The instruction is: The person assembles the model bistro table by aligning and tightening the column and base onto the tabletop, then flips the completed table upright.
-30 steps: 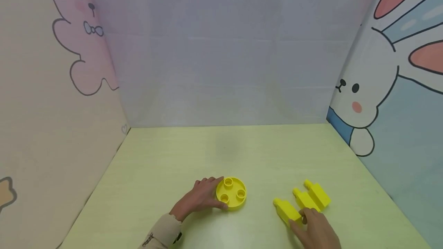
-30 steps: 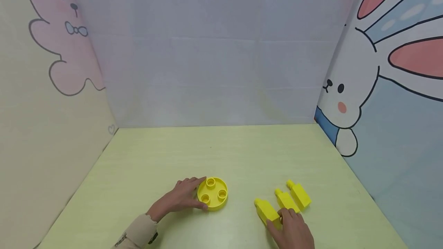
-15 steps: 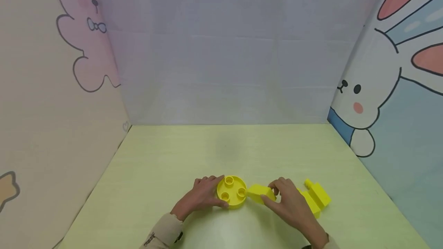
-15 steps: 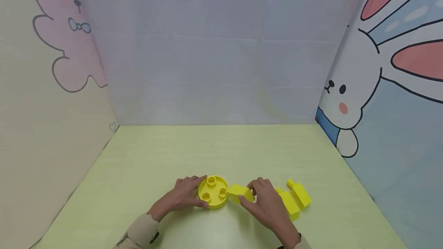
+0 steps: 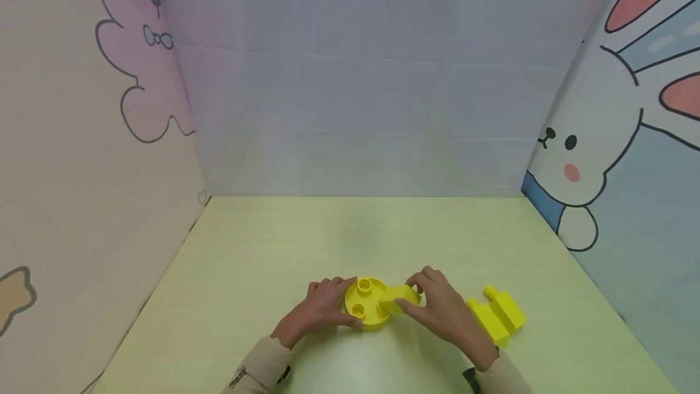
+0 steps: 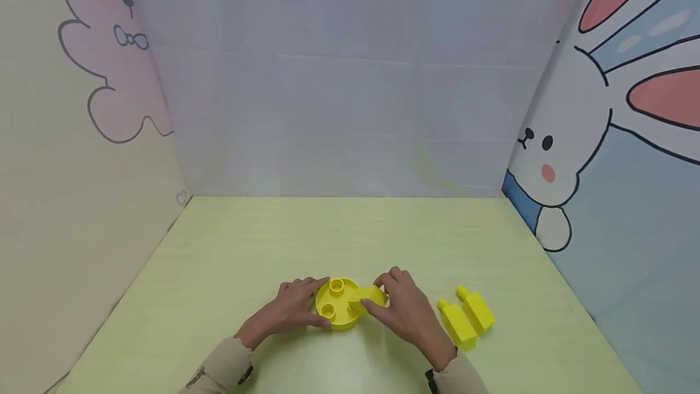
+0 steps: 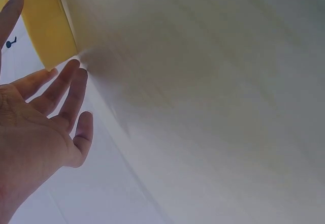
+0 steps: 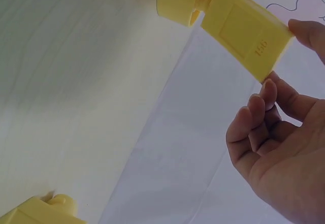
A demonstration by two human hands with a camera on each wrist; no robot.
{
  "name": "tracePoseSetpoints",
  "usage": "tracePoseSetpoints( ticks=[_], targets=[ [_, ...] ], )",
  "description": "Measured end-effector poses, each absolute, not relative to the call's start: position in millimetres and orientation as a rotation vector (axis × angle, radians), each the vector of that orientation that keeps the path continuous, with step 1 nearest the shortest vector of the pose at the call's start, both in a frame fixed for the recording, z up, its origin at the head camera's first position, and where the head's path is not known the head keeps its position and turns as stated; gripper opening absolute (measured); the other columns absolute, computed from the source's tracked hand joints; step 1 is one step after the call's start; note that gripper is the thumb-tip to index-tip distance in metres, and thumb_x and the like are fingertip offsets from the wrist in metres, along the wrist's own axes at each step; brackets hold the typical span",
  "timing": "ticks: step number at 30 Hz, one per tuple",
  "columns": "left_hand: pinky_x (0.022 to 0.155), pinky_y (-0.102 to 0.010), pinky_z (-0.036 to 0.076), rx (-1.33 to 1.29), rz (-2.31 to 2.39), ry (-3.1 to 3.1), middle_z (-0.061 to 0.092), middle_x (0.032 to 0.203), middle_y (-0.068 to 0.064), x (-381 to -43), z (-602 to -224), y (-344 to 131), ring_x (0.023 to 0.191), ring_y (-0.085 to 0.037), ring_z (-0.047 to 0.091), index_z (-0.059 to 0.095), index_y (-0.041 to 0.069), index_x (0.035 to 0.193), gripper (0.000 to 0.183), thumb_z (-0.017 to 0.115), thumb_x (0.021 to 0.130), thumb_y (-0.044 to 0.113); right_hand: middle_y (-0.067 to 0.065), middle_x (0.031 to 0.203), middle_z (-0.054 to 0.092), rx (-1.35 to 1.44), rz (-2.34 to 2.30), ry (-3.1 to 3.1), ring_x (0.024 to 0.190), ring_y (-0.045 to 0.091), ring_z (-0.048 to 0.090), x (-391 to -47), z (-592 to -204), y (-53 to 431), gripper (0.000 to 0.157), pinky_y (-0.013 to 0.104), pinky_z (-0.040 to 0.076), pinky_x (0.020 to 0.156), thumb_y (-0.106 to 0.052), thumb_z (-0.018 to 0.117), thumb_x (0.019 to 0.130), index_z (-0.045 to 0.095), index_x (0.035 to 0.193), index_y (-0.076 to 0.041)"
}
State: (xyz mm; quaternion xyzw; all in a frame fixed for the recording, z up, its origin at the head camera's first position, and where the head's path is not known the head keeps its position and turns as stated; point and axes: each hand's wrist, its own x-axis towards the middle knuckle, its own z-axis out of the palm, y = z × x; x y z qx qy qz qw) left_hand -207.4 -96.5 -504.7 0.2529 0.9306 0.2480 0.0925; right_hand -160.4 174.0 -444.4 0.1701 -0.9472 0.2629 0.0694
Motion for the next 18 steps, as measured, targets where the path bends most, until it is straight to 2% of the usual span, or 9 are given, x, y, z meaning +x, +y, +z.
tracePoseSetpoints(
  ticks=[6, 13, 18],
  targets=[
    [0.093, -0.051, 0.032, 0.751, 0.750, 2.754, 0.061, 0.135, -0.014, -207.4, -502.8, -97.0, 0.117, -0.033, 0.056, 0.051, 0.006, 0.152, 0.096, 0.085, 0.079, 0.057, -0.004, 0.095, 0.049, 0.580, 0.776, -2.784, 0.086, 0.014, 0.044, -168.0, -448.1, 167.5, 0.032, 0.028, 0.045, 0.066, -0.039, 0.079, 0.093, 0.069, 0.105, -0.011],
    [0.094, -0.052, 0.032, 0.739, 0.765, 2.747, 0.061, 0.135, -0.014, -207.3, -502.5, -98.3, 0.114, -0.032, 0.055, 0.050, 0.006, 0.152, 0.096, 0.085, 0.079, 0.058, -0.002, 0.097, 0.053, 0.642, 0.711, -2.727, 0.088, 0.015, 0.048, -174.9, -453.2, 160.9, 0.031, 0.031, 0.048, 0.069, -0.037, 0.078, 0.094, 0.072, 0.107, -0.009],
    [0.095, -0.052, 0.033, 0.736, 0.762, 2.748, 0.061, 0.135, -0.014, -207.8, -503.6, -97.6, 0.114, -0.032, 0.055, 0.050, 0.006, 0.152, 0.097, 0.085, 0.078, 0.058, -0.005, 0.099, 0.054, 0.705, 0.748, -2.734, 0.091, 0.016, 0.051, -174.4, -452.1, 165.8, 0.034, 0.034, 0.049, 0.074, -0.034, 0.077, 0.095, 0.071, 0.118, -0.009]
  ],
)
